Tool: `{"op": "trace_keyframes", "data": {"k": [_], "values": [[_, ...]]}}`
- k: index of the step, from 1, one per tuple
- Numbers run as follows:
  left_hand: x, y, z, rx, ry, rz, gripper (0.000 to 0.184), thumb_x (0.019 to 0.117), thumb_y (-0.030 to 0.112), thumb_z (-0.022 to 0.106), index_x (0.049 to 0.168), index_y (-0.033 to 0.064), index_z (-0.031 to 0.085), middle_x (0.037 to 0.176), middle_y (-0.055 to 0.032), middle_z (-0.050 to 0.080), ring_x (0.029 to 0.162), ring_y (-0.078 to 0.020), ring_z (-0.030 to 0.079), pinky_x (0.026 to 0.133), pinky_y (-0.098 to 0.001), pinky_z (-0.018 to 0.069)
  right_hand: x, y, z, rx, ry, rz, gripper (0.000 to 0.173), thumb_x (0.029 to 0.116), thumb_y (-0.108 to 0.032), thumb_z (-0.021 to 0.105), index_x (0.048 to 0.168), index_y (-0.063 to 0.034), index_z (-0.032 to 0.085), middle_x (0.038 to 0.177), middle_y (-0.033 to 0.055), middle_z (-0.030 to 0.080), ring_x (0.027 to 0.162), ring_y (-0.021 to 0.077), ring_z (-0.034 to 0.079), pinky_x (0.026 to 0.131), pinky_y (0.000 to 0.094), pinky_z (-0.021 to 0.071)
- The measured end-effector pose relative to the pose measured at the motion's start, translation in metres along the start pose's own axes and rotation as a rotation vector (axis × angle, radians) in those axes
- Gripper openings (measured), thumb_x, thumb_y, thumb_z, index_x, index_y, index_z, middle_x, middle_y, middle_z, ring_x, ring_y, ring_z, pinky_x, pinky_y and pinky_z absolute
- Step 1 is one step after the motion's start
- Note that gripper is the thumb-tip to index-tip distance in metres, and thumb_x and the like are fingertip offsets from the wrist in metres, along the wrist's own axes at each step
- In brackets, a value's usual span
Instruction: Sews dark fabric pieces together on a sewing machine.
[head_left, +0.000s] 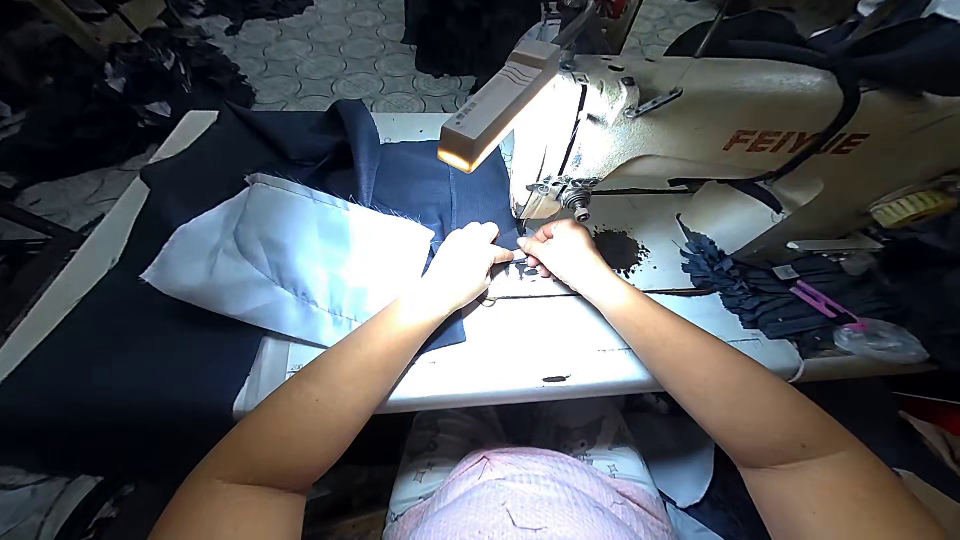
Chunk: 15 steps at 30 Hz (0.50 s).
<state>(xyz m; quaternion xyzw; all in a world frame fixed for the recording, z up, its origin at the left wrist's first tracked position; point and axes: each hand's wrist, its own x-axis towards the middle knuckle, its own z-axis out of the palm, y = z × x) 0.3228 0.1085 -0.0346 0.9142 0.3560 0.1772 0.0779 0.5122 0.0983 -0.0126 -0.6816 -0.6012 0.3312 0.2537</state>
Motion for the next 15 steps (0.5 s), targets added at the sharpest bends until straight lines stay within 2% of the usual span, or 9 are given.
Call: {"op": "trace_keyframes", "data": {"k": [1,2,4,6,7,10,15], "values": [[0.000,0.000,0.000,0.008,-0.012,-0.003,0.042,0.0866,-0.009,0.056,0.115,0.0115,0.079,0.107,-0.0194,0.065,0.102,-0.0384,0.061,0.085,-0.0528,0.0481,-0.002,0.004,-0.005,-0.018,0.011,-0.062,0.025,0.1008,-0.024,0.067,0.100,0.0011,0.069,0.075,0.0051,0.068,0.060,0.0074,0.061,0.061,0.0262,0.0534],[0.000,-0.001,-0.001,0.004,-0.013,0.000,0.042,0.0870,-0.009,0.055,0.114,0.0120,0.079,0.108,-0.0192,0.066,0.103,-0.0383,0.061,0.084,-0.0530,0.0482,-0.004,0.011,-0.010,-0.063,0.033,-0.169,0.022,0.1017,-0.021,0.065,0.104,0.0006,0.071,0.082,0.0072,0.069,0.071,0.0106,0.064,0.071,0.0305,0.0540],[0.001,-0.005,-0.002,-0.029,-0.029,0.010,0.041,0.0885,-0.008,0.055,0.114,0.0123,0.079,0.111,-0.0192,0.066,0.105,-0.0383,0.061,0.086,-0.0542,0.0481,0.001,0.035,-0.018,-0.164,0.082,-0.514,0.018,0.0985,-0.010,0.062,0.102,0.0002,0.076,0.092,0.0139,0.072,0.088,0.0221,0.067,0.083,0.0408,0.0531],[0.002,-0.010,-0.003,-0.053,-0.036,0.040,0.044,0.0864,-0.009,0.054,0.114,0.0126,0.079,0.110,-0.0191,0.066,0.105,-0.0383,0.061,0.085,-0.0545,0.0472,0.010,0.057,-0.023,-0.211,0.052,-0.803,0.024,0.0954,-0.007,0.060,0.109,-0.0036,0.079,0.103,0.0190,0.071,0.104,0.0332,0.066,0.095,0.0484,0.0516],[0.002,-0.012,-0.004,-0.056,-0.043,0.054,0.044,0.0864,-0.009,0.053,0.115,0.0131,0.079,0.110,-0.0189,0.066,0.104,-0.0378,0.061,0.085,-0.0541,0.0471,0.012,0.064,-0.024,-0.232,0.027,-0.877,0.027,0.0957,-0.008,0.059,0.114,-0.0068,0.079,0.105,0.0184,0.069,0.106,0.0337,0.064,0.097,0.0484,0.0501],[0.002,-0.013,-0.007,-0.035,-0.062,0.054,0.045,0.0871,-0.008,0.053,0.116,0.0153,0.079,0.110,-0.0174,0.065,0.103,-0.0359,0.061,0.085,-0.0524,0.0463,0.006,0.069,-0.019,-0.338,-0.003,-0.893,0.032,0.0991,-0.015,0.055,0.122,-0.0162,0.078,0.107,0.0154,0.066,0.109,0.0341,0.061,0.095,0.0539,0.0468],[0.001,-0.012,-0.007,0.065,-0.046,0.046,0.046,0.0893,-0.006,0.053,0.118,0.0200,0.079,0.110,-0.0168,0.066,0.102,-0.0355,0.062,0.082,-0.0516,0.0455,-0.003,0.063,-0.013,-0.383,0.023,-0.836,0.034,0.0974,-0.011,0.053,0.121,-0.0131,0.077,0.108,0.0163,0.067,0.107,0.0356,0.063,0.094,0.0555,0.0477]]}}
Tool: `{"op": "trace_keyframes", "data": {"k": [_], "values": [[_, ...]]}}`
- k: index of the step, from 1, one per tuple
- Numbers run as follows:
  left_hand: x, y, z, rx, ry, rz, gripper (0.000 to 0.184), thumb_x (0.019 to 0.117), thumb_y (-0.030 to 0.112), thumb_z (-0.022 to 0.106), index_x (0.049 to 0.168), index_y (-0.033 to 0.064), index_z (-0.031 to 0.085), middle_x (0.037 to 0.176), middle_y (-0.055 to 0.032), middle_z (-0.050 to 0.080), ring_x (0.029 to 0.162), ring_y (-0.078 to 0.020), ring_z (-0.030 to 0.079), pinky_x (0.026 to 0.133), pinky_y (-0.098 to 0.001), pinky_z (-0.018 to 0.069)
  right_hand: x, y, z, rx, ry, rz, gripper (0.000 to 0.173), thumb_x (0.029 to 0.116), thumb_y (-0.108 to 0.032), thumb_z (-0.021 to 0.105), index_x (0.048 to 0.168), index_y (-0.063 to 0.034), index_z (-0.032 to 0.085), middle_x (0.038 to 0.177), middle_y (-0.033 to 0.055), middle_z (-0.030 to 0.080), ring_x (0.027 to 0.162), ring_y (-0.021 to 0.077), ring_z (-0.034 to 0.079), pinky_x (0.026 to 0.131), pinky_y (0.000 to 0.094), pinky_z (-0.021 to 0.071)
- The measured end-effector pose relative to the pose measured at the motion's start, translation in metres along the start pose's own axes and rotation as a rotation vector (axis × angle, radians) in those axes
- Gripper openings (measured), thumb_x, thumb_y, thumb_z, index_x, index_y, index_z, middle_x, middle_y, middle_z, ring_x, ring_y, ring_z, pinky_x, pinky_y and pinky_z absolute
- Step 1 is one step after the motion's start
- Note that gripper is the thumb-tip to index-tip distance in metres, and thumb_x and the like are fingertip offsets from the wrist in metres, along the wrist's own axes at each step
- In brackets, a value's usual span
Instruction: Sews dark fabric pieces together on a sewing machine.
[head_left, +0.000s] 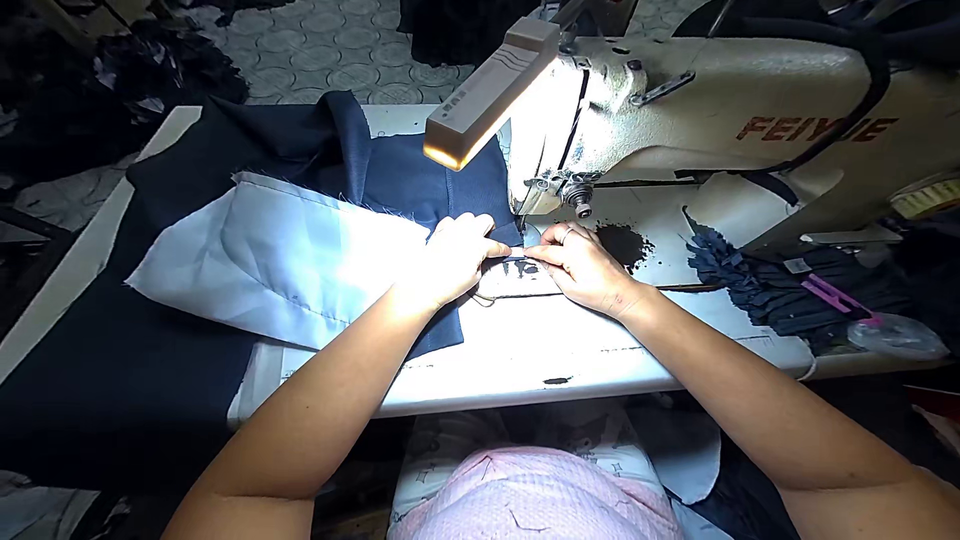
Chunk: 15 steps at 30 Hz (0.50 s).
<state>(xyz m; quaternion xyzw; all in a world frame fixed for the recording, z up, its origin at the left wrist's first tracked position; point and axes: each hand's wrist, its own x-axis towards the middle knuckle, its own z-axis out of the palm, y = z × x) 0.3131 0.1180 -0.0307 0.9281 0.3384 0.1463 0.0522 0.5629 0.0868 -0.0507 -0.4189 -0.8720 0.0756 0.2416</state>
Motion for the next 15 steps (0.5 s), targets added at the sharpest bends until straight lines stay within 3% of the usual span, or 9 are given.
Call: {"op": "trace_keyframes", "data": {"k": [8,15], "values": [[-0.002,0.010,-0.001,0.024,0.015,0.002,0.044,0.0888,-0.005,0.053,0.117,0.0167,0.079,0.108,-0.0185,0.067,0.098,-0.0377,0.062,0.079,-0.0543,0.0443,0.008,0.004,-0.008,-0.007,-0.068,-0.057,0.030,0.0995,-0.012,0.054,0.119,-0.0104,0.077,0.107,0.0183,0.067,0.108,0.0378,0.063,0.094,0.0558,0.0494],[-0.004,0.008,0.006,-0.002,0.066,-0.005,0.034,0.0908,0.003,0.056,0.113,0.0150,0.080,0.104,-0.0166,0.068,0.097,-0.0374,0.062,0.077,-0.0536,0.0456,0.017,0.023,-0.015,0.059,-0.111,-0.166,0.033,0.0943,-0.005,0.055,0.115,-0.0129,0.079,0.108,0.0178,0.070,0.105,0.0362,0.065,0.090,0.0547,0.0511]]}}
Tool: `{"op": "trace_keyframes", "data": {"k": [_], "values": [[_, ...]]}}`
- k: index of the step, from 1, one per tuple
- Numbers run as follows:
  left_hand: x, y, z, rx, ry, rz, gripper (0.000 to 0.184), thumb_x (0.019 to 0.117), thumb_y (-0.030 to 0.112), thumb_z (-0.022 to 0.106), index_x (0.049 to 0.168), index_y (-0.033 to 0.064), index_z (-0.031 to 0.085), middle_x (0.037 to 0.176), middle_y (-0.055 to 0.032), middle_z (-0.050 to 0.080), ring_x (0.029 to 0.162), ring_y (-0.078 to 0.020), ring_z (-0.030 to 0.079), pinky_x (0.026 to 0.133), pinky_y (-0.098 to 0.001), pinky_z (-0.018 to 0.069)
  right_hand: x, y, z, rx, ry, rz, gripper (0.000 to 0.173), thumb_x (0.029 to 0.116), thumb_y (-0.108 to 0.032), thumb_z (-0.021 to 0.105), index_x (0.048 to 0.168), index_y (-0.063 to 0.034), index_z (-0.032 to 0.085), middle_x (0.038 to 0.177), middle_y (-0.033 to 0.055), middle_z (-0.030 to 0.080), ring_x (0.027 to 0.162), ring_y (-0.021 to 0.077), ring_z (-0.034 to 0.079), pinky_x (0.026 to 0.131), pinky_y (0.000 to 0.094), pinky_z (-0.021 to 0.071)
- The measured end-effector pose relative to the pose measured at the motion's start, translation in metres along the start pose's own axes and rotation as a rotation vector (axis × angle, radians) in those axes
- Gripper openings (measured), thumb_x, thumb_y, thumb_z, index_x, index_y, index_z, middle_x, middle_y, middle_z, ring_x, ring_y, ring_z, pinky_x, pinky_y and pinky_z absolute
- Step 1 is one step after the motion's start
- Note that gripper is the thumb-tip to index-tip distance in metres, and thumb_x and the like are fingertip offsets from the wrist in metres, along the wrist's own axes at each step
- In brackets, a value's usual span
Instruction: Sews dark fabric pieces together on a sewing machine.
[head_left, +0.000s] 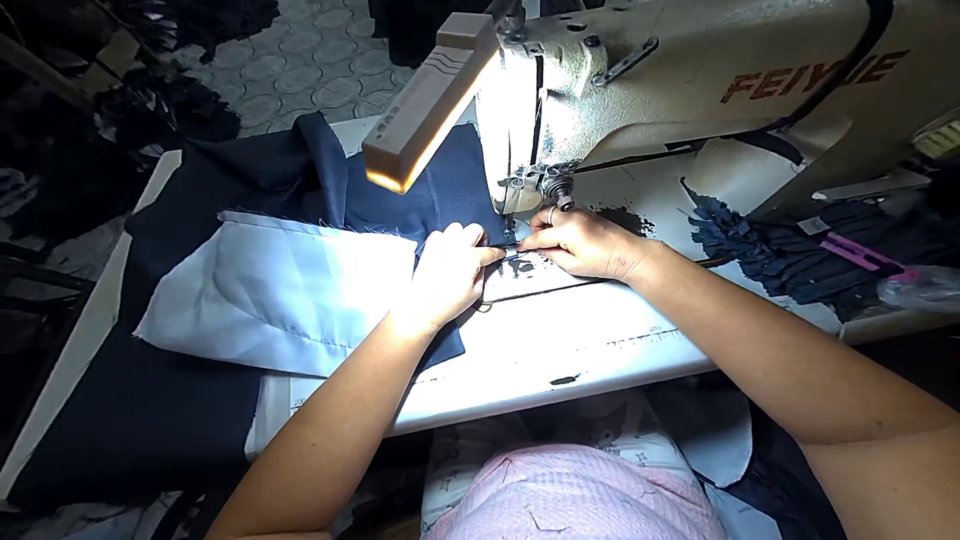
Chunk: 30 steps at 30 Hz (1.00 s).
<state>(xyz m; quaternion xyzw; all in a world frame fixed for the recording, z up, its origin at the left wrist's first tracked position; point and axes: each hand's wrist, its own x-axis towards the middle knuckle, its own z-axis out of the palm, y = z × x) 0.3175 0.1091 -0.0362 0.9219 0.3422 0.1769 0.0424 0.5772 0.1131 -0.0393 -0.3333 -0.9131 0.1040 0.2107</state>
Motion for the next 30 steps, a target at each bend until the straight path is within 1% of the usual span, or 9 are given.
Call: {"op": "trace_keyframes", "data": {"k": [5,7,9,10,11,13,15,20,30], "values": [[0.000,0.000,0.003,0.002,0.038,0.013,0.032,0.0917,0.005,0.057,0.114,0.0132,0.079,0.103,-0.0160,0.068,0.097,-0.0374,0.063,0.077,-0.0534,0.0469,-0.002,0.002,0.007,-0.010,0.065,-0.031,0.035,0.0916,-0.003,0.055,0.114,-0.0134,0.080,0.105,0.0163,0.069,0.101,0.0345,0.064,0.088,0.0521,0.0509],[0.002,0.003,0.003,-0.015,0.077,0.010,0.028,0.0945,0.011,0.060,0.121,0.0076,0.070,0.099,-0.0163,0.069,0.093,-0.0386,0.066,0.077,-0.0548,0.0501,-0.002,0.003,0.008,-0.007,0.071,-0.039,0.035,0.0918,-0.004,0.054,0.114,-0.0137,0.080,0.104,0.0157,0.069,0.100,0.0336,0.064,0.088,0.0513,0.0507],[0.003,0.008,0.002,-0.043,0.102,-0.011,0.038,0.0957,0.016,0.065,0.130,0.0012,0.060,0.098,-0.0175,0.070,0.090,-0.0389,0.068,0.079,-0.0567,0.0537,-0.001,0.003,0.008,0.003,0.082,-0.054,0.033,0.0913,-0.004,0.055,0.112,-0.0110,0.080,0.103,0.0167,0.069,0.100,0.0347,0.065,0.088,0.0526,0.0509],[0.002,0.009,0.003,-0.048,0.115,-0.002,0.039,0.0966,0.016,0.065,0.132,-0.0001,0.059,0.097,-0.0172,0.071,0.089,-0.0375,0.069,0.080,-0.0548,0.0547,-0.001,0.004,0.008,0.008,0.085,-0.057,0.033,0.0909,-0.004,0.055,0.111,-0.0100,0.080,0.102,0.0171,0.069,0.100,0.0351,0.065,0.088,0.0531,0.0508],[0.001,0.009,0.005,-0.048,0.141,0.032,0.033,0.0972,0.013,0.064,0.127,-0.0007,0.064,0.098,-0.0167,0.072,0.090,-0.0355,0.069,0.082,-0.0513,0.0555,-0.001,0.004,0.008,0.009,0.084,-0.056,0.033,0.0908,-0.004,0.055,0.111,-0.0099,0.080,0.102,0.0169,0.069,0.100,0.0349,0.064,0.088,0.0530,0.0505],[-0.001,0.005,0.012,-0.049,0.191,0.137,0.021,0.0941,0.004,0.061,0.107,-0.0011,0.076,0.104,-0.0160,0.075,0.098,-0.0324,0.071,0.089,-0.0437,0.0567,-0.002,0.005,0.009,0.008,0.083,-0.051,0.034,0.0911,-0.004,0.055,0.112,-0.0112,0.081,0.102,0.0161,0.069,0.100,0.0340,0.064,0.089,0.0520,0.0503],[-0.001,0.003,0.015,-0.043,0.188,0.190,0.021,0.0906,0.001,0.060,0.100,-0.0014,0.078,0.106,-0.0165,0.076,0.103,-0.0322,0.072,0.093,-0.0417,0.0570,-0.002,0.005,0.010,0.004,0.092,-0.058,0.034,0.0911,-0.004,0.054,0.111,-0.0122,0.081,0.102,0.0158,0.069,0.100,0.0336,0.064,0.088,0.0515,0.0508],[-0.001,0.002,0.016,-0.037,0.179,0.206,0.021,0.0865,0.001,0.061,0.099,-0.0019,0.078,0.105,-0.0162,0.076,0.104,-0.0312,0.073,0.095,-0.0415,0.0570,-0.002,0.005,0.010,0.011,0.099,-0.057,0.034,0.0912,-0.004,0.054,0.111,-0.0125,0.081,0.099,0.0150,0.069,0.098,0.0326,0.064,0.087,0.0511,0.0499],[0.001,0.004,0.016,-0.037,0.160,0.210,0.021,0.0883,-0.001,0.060,0.098,-0.0015,0.078,0.105,-0.0149,0.077,0.105,-0.0302,0.073,0.095,-0.0411,0.0568,-0.002,0.006,0.010,0.021,0.083,-0.032,0.035,0.0916,-0.004,0.054,0.113,-0.0126,0.081,0.103,0.0153,0.069,0.102,0.0335,0.063,0.090,0.0512,0.0493]]}}
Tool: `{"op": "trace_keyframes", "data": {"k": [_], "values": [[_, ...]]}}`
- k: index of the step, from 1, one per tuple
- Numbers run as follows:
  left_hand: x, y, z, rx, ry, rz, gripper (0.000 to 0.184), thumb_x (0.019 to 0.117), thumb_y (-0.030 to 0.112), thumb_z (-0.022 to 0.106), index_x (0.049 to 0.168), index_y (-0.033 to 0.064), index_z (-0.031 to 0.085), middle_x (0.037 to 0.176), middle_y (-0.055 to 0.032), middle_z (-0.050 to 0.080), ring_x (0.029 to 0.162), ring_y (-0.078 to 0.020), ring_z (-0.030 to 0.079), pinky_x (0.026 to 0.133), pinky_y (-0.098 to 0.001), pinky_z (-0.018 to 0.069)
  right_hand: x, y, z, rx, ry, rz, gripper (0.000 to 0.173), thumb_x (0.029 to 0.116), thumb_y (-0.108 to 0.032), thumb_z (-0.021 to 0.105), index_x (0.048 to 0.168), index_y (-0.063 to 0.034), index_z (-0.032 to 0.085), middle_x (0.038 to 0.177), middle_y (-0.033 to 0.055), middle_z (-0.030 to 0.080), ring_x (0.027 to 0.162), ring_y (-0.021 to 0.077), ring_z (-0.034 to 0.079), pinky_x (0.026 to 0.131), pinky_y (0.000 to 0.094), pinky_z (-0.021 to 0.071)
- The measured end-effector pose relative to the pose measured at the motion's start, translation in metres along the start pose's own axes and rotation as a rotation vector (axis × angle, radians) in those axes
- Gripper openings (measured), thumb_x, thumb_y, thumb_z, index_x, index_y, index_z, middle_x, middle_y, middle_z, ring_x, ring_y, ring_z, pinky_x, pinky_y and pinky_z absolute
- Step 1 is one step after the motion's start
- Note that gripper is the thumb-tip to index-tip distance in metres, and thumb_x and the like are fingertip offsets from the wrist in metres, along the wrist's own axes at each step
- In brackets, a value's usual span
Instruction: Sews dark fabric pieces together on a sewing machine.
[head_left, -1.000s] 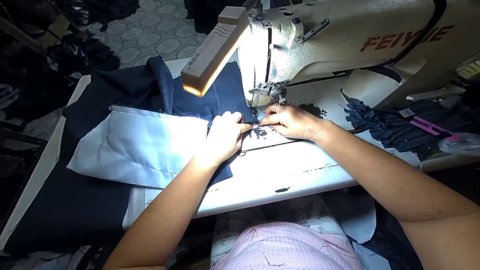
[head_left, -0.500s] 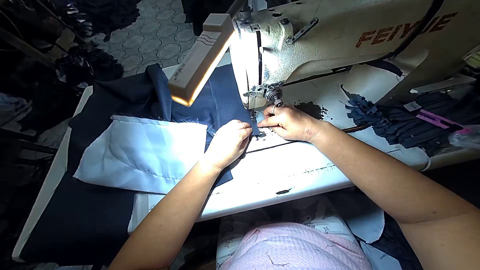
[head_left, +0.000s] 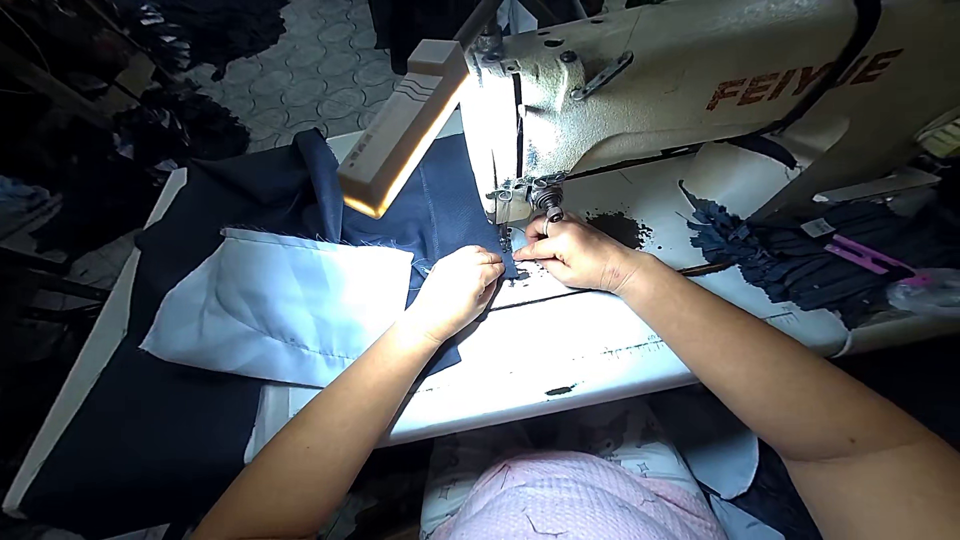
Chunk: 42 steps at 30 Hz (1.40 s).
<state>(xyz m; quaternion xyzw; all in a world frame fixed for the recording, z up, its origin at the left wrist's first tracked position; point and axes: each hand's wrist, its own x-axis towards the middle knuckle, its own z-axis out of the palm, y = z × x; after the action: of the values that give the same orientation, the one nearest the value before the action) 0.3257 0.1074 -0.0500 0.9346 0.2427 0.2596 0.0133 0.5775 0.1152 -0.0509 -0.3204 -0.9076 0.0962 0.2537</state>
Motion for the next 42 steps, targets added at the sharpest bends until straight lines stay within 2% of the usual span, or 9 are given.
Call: {"op": "trace_keyframes", "data": {"k": [3,5,9,17,28,34,38,40,42], "values": [[-0.001,0.002,-0.005,-0.006,-0.068,-0.002,0.023,0.0886,0.003,0.059,0.102,-0.0020,0.077,0.110,-0.0157,0.075,0.110,-0.0309,0.071,0.098,-0.0434,0.0553,-0.002,0.000,0.004,-0.014,0.054,-0.020,0.034,0.0907,-0.002,0.055,0.114,-0.0089,0.080,0.101,0.0156,0.070,0.101,0.0334,0.065,0.091,0.0504,0.0512],[-0.004,0.000,-0.010,-0.029,-0.136,0.010,0.031,0.0923,0.010,0.054,0.111,-0.0030,0.076,0.120,-0.0177,0.073,0.118,-0.0327,0.068,0.103,-0.0472,0.0517,-0.004,-0.003,0.005,-0.052,0.066,-0.086,0.039,0.0894,-0.001,0.054,0.118,-0.0117,0.078,0.099,0.0135,0.070,0.099,0.0311,0.066,0.091,0.0496,0.0525],[-0.021,-0.012,-0.007,-0.110,-0.165,0.045,0.044,0.0948,0.015,0.044,0.127,0.0020,0.071,0.136,-0.0159,0.067,0.133,-0.0325,0.060,0.112,-0.0578,0.0407,-0.004,-0.008,0.004,-0.055,0.018,-0.147,0.038,0.0862,-0.001,0.054,0.108,-0.0148,0.082,0.094,0.0111,0.068,0.096,0.0276,0.064,0.091,0.0464,0.0497],[-0.022,-0.017,-0.004,-0.135,-0.149,0.055,0.045,0.0919,0.011,0.044,0.126,0.0028,0.072,0.136,-0.0146,0.067,0.134,-0.0323,0.059,0.114,-0.0586,0.0384,-0.002,-0.004,0.007,-0.024,0.052,-0.133,0.037,0.0851,0.000,0.053,0.103,-0.0135,0.083,0.091,0.0096,0.067,0.095,0.0257,0.064,0.091,0.0453,0.0503],[-0.012,-0.031,-0.003,-0.173,-0.179,0.018,0.046,0.0949,0.010,0.041,0.130,0.0021,0.069,0.140,-0.0154,0.065,0.138,-0.0324,0.055,0.116,-0.0587,0.0350,-0.003,-0.003,0.009,-0.052,0.051,-0.040,0.042,0.0852,0.001,0.053,0.113,-0.0131,0.081,0.095,0.0107,0.067,0.098,0.0282,0.064,0.092,0.0468,0.0506],[0.002,-0.051,-0.003,-0.197,-0.163,-0.008,0.045,0.0968,0.009,0.039,0.127,0.0012,0.071,0.139,-0.0162,0.065,0.137,-0.0335,0.056,0.116,-0.0593,0.0362,-0.003,-0.004,0.014,-0.100,0.097,-0.022,0.039,0.0864,-0.001,0.053,0.112,-0.0108,0.080,0.096,0.0123,0.068,0.100,0.0304,0.063,0.093,0.0474,0.0509],[0.008,-0.054,-0.007,-0.168,-0.240,-0.037,0.044,0.0999,0.009,0.038,0.132,0.0019,0.068,0.142,-0.0161,0.063,0.140,-0.0338,0.053,0.118,-0.0589,0.0330,-0.003,-0.005,0.014,-0.098,0.132,-0.062,0.035,0.0859,0.000,0.054,0.107,-0.0079,0.080,0.097,0.0128,0.070,0.097,0.0286,0.066,0.091,0.0425,0.0532],[0.006,-0.047,-0.012,-0.104,-0.278,-0.050,0.041,0.1051,0.017,0.040,0.135,0.0034,0.066,0.146,-0.0174,0.059,0.142,-0.0385,0.049,0.118,-0.0627,0.0303,-0.001,-0.013,0.015,-0.063,0.161,-0.091,0.032,0.0854,0.002,0.055,0.105,-0.0042,0.080,0.098,0.0143,0.071,0.098,0.0284,0.067,0.091,0.0400,0.0540],[-0.004,-0.030,-0.025,-0.043,-0.239,-0.028,0.040,0.1052,0.022,0.044,0.133,0.0041,0.067,0.145,-0.0183,0.059,0.140,-0.0410,0.050,0.118,-0.0626,0.0309,0.006,-0.028,0.017,-0.019,0.205,-0.126,0.032,0.0845,0.002,0.054,0.105,-0.0016,0.079,0.098,0.0148,0.072,0.099,0.0272,0.067,0.093,0.0367,0.0541]]}}
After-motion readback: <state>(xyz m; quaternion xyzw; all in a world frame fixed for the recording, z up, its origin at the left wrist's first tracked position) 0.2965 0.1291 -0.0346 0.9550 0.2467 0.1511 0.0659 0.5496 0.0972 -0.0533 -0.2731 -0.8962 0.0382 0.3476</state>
